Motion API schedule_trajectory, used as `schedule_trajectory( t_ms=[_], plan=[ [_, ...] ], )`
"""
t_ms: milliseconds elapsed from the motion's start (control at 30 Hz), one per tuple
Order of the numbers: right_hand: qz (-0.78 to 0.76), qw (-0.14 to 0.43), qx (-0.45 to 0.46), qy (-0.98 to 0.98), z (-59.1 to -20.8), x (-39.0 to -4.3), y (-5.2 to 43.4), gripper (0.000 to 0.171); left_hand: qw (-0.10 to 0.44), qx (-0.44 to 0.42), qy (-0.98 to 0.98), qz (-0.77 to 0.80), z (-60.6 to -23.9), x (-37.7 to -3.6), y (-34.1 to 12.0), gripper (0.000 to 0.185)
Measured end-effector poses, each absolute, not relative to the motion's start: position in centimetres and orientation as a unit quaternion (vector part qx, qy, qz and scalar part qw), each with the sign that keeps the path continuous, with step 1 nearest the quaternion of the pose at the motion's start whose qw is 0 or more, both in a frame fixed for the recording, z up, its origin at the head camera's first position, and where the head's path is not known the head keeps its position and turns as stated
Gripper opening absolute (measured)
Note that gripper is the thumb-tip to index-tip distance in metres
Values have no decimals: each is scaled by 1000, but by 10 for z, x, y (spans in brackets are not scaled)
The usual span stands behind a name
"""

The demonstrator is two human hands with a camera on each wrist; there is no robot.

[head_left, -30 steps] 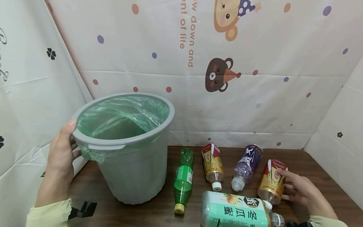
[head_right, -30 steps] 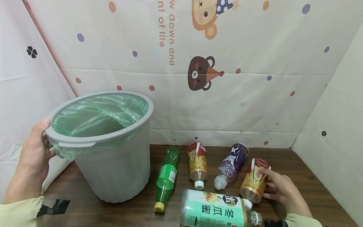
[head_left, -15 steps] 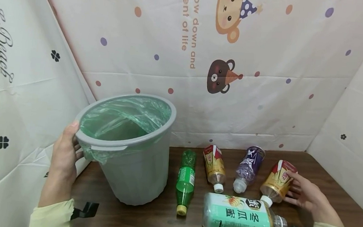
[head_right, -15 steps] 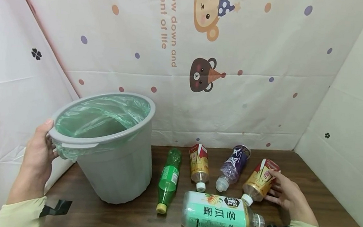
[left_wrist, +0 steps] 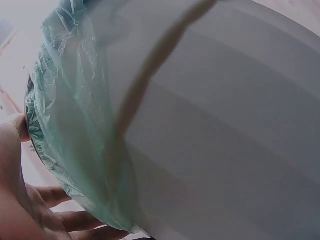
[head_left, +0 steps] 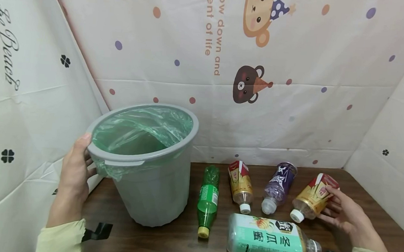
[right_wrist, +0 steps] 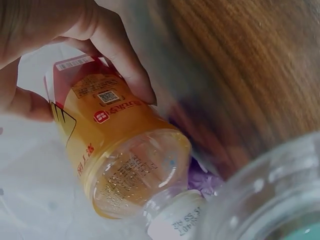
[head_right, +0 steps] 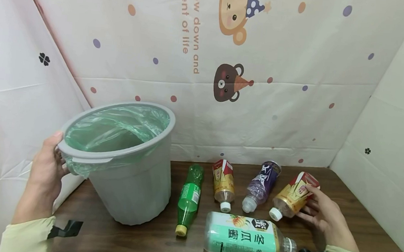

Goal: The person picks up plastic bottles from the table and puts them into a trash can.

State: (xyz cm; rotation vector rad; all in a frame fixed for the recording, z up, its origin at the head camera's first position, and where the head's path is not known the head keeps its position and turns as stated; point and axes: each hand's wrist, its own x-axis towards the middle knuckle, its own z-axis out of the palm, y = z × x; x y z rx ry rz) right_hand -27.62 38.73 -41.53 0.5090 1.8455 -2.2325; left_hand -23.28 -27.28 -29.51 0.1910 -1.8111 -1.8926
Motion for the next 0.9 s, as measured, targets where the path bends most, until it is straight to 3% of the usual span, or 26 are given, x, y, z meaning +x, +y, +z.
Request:
schedule_trajectory(
  t_ms=[167,367,467,800,900],
  plan=[
    [-760,87,165,622,-406,-275,385,96,253,77,-668,-696,-295,-232,-273,43],
    [-796,71,148,583,-395,-272,384,45,253,79,-665,-698,-295,-232,-272,43],
    [-818,69,137,555,-390,-271,383,34,253,79,-665,-698,-294,-231,-272,43],
    [-830,57,115,542,-374,-271,373,36,256,78,-666,-696,-294,-230,-272,44],
    [-833,56,114,539,-370,-270,369,57,257,75,-668,-694,-294,-230,-272,45]
  ],
)
